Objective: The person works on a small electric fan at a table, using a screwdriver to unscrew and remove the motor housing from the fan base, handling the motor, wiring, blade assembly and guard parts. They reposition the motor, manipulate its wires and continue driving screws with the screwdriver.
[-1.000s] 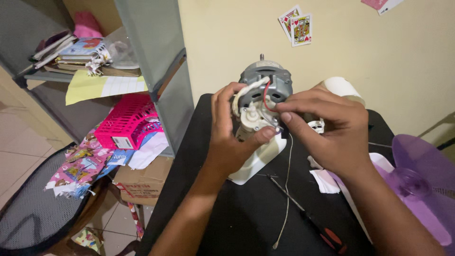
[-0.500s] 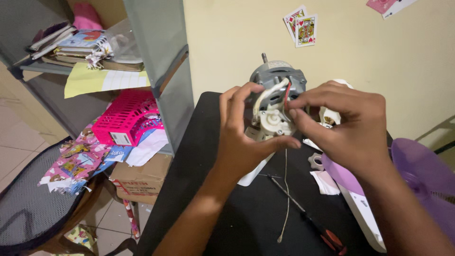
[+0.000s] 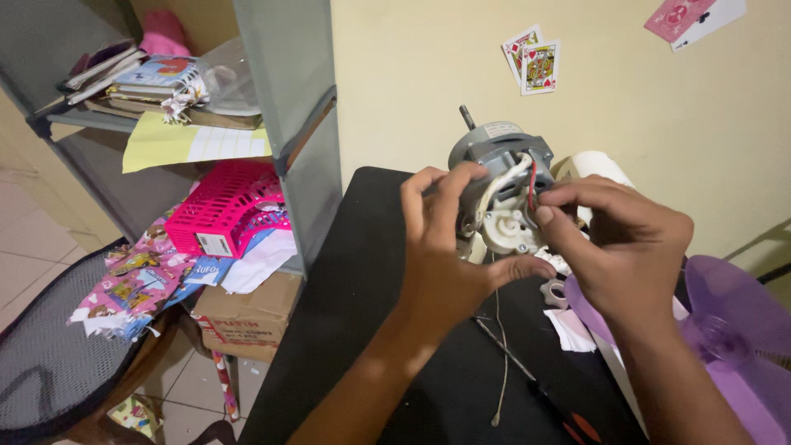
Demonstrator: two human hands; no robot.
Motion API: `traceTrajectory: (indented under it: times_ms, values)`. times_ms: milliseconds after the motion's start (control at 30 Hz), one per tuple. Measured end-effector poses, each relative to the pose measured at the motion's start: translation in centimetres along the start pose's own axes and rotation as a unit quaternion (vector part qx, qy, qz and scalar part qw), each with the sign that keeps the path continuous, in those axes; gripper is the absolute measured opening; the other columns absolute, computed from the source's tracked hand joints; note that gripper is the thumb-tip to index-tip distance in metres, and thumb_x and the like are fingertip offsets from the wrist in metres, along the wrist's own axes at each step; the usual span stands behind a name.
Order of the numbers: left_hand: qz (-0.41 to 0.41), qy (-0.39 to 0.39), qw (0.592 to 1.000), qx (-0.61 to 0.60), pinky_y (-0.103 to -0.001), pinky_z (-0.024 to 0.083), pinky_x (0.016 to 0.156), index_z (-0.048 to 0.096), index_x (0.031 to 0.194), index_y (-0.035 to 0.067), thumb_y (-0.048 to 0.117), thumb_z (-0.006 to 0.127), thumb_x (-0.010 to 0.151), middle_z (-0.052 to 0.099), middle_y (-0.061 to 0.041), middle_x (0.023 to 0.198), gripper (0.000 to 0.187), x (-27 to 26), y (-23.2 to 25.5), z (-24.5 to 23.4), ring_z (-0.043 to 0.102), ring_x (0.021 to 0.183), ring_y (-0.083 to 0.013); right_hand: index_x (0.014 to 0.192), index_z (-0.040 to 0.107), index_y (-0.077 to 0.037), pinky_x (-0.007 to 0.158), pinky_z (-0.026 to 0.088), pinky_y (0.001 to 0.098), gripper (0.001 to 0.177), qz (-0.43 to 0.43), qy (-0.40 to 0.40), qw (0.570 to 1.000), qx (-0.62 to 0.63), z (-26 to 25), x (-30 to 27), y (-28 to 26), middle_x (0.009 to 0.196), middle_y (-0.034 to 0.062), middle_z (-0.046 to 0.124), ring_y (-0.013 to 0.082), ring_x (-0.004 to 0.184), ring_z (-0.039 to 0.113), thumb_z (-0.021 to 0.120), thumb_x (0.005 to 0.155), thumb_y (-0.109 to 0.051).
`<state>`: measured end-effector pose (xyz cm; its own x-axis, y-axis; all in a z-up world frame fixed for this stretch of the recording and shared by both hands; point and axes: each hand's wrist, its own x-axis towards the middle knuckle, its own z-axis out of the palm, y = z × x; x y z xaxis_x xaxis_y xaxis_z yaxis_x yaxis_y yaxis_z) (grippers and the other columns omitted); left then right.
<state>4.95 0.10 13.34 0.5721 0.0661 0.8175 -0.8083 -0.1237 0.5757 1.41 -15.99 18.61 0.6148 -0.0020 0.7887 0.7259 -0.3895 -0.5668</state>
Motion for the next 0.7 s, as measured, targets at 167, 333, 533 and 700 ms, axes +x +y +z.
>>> traceTrajectory:
  times_ms: [167,333,533,700]
  values:
    - [0.006,-0.003,1.0,0.029,-0.036,0.064,0.103,0.058,0.148,0.017,0.055,0.089,0.064,0.043,-0.015,0.137,0.097,-0.2,0.7,0.4,0.068,0.112,-0.0222,0.109,0.071,0.007,0.087,0.055,0.0248,0.016,-0.014,0.04,0.999,0.025,0.0,-1.0,1.2,0.105,0.0132,0.071,0.0146,0.097,0.069,0.072,0.094,0.013]
    - [0.041,-0.021,0.992,0.115,-0.043,0.054,0.107,0.052,0.155,0.022,0.055,0.089,0.07,0.041,-0.02,0.139,0.098,-0.8,1.7,0.8,0.053,0.124,-0.0329,0.102,0.071,0.008,0.088,0.055,0.0252,0.008,-0.009,0.05,0.999,0.01,-1.2,-1.7,2.3,0.102,0.0128,0.072,0.0151,0.096,0.068,0.072,0.095,0.012]
    - [0.07,-0.037,0.99,0.119,-0.046,0.05,0.109,0.048,0.158,0.022,0.052,0.09,0.074,0.039,-0.019,0.138,0.099,-0.9,2.3,1.1,0.047,0.123,-0.0344,0.102,0.07,0.008,0.092,0.056,0.0265,0.01,-0.007,0.05,0.998,0.023,-2.3,-2.1,2.9,0.103,0.0128,0.072,0.0157,0.099,0.069,0.072,0.093,0.012]
    - [0.049,-0.036,0.99,0.124,-0.043,0.052,0.103,0.051,0.154,0.027,0.052,0.092,0.065,0.037,-0.019,0.131,0.101,-0.9,2.6,1.2,0.048,0.122,-0.0324,0.102,0.07,0.008,0.091,0.055,0.0264,0.009,-0.01,0.054,0.998,0.016,-2.6,-2.6,2.8,0.104,0.013,0.072,0.016,0.098,0.068,0.072,0.095,0.012]
